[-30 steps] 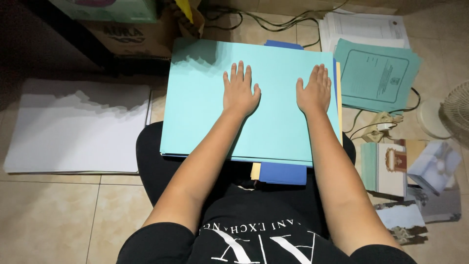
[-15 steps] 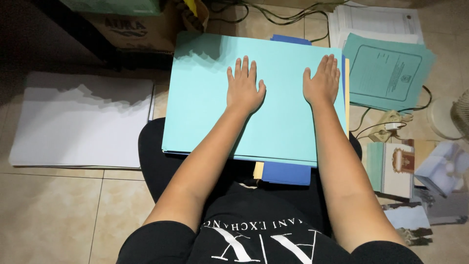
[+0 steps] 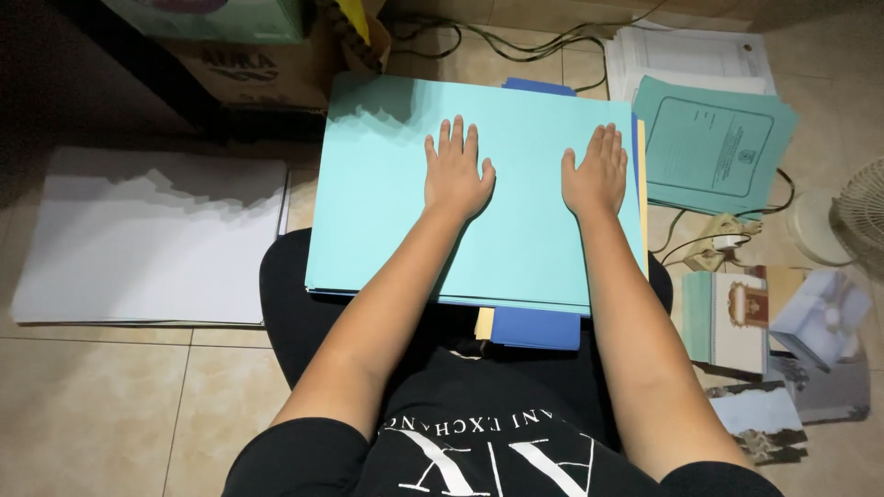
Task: Organizing and smoothing light blue folders by moving them one by one from a side pile onto a central stack.
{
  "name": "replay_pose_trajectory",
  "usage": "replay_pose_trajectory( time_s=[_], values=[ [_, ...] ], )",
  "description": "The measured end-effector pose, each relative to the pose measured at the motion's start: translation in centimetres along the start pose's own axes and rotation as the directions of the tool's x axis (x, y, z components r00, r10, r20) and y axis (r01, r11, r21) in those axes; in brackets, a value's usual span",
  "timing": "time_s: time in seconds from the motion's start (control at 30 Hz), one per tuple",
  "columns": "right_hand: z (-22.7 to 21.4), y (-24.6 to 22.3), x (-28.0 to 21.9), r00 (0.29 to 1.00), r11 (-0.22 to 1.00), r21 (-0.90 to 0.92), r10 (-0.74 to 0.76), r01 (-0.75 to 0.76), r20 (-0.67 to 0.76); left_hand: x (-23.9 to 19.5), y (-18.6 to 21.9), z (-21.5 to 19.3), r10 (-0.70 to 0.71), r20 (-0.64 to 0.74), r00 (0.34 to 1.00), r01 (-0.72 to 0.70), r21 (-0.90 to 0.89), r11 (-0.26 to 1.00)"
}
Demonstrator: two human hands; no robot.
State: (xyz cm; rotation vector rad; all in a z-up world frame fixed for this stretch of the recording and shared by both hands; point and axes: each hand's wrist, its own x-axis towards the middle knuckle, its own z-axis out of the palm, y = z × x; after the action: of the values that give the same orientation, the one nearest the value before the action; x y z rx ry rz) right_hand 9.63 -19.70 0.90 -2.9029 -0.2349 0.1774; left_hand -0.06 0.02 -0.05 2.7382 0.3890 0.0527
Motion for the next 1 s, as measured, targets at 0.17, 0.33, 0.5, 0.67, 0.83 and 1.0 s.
replay_pose_trajectory(
  time_s=[0.17,0.33,0.5,0.67,0.83,1.0],
  values=[
    [0.1,-0.1,0.3,1.000,1.000,-0.005,0.002,-0.002,-0.003,0.0,0.0,0.0,0.000,0.002,1.000,0.000,-0.013,1.000],
    [0.1,-0.2,0.5,1.000,1.000,0.001,0.003,-0.003,0.006,0.2,-0.1,0.2,-0.007,0.021,1.000,0.008,-0.004,1.000],
    [-0.4,-0.4,0.3,1.000,1.000,0.007,0.002,-0.002,0.004,-0.1,0.1,-0.3,-0.007,0.015,1.000,0.007,-0.006,1.000],
    [-0.3,-0.3,-0.4,1.000,1.000,0.009,-0.010,0.010,-0.007,-0.1,0.1,0.1,-0.002,-0.001,1.000,0.002,-0.009,1.000],
    [-0.8,-0.8,-3.7,1.000,1.000,0.007,-0.010,0.010,-0.006,0.2,0.1,0.0,-0.011,-0.014,1.000,0.011,-0.006,1.000],
    [-0.6,-0.6,-6.3,1.000,1.000,0.007,0.021,-0.021,-0.012,0.3,-0.1,0.3,0.018,-0.011,1.000,-0.018,0.028,0.999]
  ],
)
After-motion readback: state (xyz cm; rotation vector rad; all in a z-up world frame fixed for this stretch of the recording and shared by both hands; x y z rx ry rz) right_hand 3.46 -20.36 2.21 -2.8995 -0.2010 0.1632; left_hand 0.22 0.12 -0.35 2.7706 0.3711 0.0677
